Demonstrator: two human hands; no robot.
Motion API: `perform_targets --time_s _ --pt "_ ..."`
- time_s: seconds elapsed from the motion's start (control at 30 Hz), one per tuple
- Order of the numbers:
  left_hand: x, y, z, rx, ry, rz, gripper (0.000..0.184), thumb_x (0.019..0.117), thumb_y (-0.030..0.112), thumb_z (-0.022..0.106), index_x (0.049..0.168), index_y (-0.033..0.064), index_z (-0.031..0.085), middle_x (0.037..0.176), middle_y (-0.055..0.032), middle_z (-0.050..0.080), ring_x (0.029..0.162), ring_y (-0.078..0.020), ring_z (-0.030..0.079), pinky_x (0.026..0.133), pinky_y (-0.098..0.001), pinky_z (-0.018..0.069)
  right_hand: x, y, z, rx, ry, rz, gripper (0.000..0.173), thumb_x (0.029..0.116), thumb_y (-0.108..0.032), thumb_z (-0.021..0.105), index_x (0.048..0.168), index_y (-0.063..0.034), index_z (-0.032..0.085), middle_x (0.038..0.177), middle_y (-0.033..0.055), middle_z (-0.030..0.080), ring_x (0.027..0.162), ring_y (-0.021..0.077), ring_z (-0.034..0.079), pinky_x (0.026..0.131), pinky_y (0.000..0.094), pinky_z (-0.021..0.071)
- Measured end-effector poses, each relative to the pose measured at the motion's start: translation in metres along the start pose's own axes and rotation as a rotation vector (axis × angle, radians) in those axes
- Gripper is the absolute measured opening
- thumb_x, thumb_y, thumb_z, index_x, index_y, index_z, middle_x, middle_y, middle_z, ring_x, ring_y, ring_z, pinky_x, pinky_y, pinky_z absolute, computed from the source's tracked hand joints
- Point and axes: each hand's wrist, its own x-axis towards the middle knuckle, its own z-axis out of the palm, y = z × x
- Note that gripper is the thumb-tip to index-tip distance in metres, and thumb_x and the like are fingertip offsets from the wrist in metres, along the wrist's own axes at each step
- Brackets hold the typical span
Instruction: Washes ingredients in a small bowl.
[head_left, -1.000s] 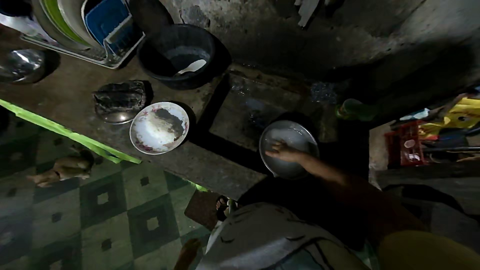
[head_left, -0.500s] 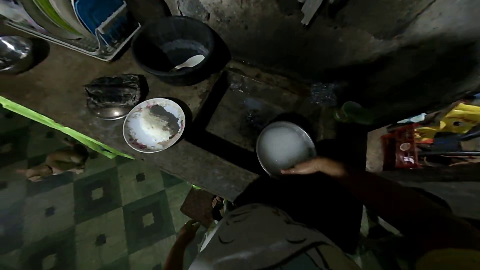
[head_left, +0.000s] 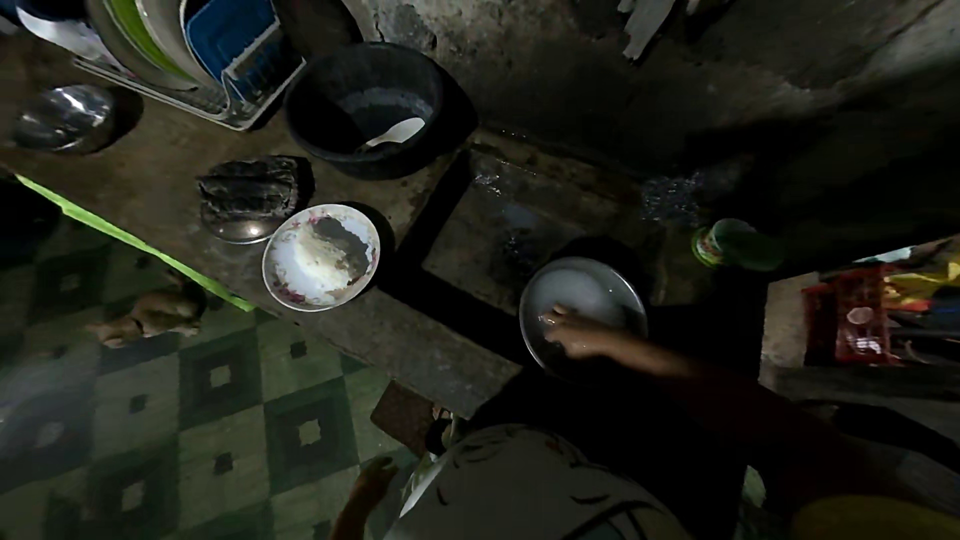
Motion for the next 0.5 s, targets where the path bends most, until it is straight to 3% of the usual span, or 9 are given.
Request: perform_targets --time_s 0.13,0.27,0.37,0.47,0.5 --pt "-0.005 0.015 -0.006 -0.017 0.015 -0.027 0.046 0.1071 0.027 0.057 0.146 0.0033 0.053 0.138 -0.0230 0.062 0.126 -0.0366 0.061 0.107 -0.0519 0.0475 0.017 0.005 0.001 0.026 0.088 -0.005 0.038 0.0902 -0.014 0.075 0.124 0.0027 0.069 0.161 0.0273 0.034 0.155 0.0466 0.017 0.123 0.0589 0.0241" --pt "-0.013 0.028 -0.013 0.004 0.008 -0.025 0.046 0.1081 0.028 0.055 0.148 0.0044 0.051 0.139 -0.0225 0.061 0.126 -0.0358 0.061 0.107 -0.0512 0.0468 0.020 0.015 0.001 0.072 0.180 0.062 0.047 0.0934 -0.024 0.073 0.135 -0.0042 0.064 0.165 0.0221 0.031 0.157 0.0428 0.012 0.124 0.0591 0.0196" --pt "-0.015 0.033 -0.014 0.025 0.003 -0.024 0.047 0.1083 0.029 0.055 0.148 0.0050 0.051 0.140 -0.0218 0.061 0.128 -0.0349 0.060 0.108 -0.0505 0.0463 0.015 0.028 0.009 0.145 0.237 0.158 0.058 0.0983 -0.038 0.067 0.150 -0.0146 0.053 0.169 0.0170 0.025 0.156 0.0428 0.017 0.123 0.0607 0.0227" --pt "-0.013 0.036 -0.013 0.049 0.003 -0.025 0.047 0.1081 0.030 0.055 0.148 0.0043 0.052 0.140 -0.0217 0.061 0.129 -0.0351 0.060 0.109 -0.0512 0.0452 0.002 0.035 0.014 0.178 0.239 0.291 0.067 0.1025 -0.055 0.054 0.157 -0.0178 0.044 0.169 0.0185 0.024 0.157 0.0430 0.014 0.125 0.0639 0.0121" --pt "-0.011 0.035 -0.012 0.059 -0.001 -0.019 0.047 0.1081 0.030 0.055 0.147 0.0041 0.052 0.140 -0.0217 0.061 0.129 -0.0355 0.059 0.110 -0.0516 0.0449 -0.004 0.035 0.014 0.182 0.230 0.330 0.070 0.1032 -0.059 0.049 0.157 -0.0159 0.043 0.168 0.0196 0.026 0.157 0.0429 0.015 0.125 0.0633 0.0126"
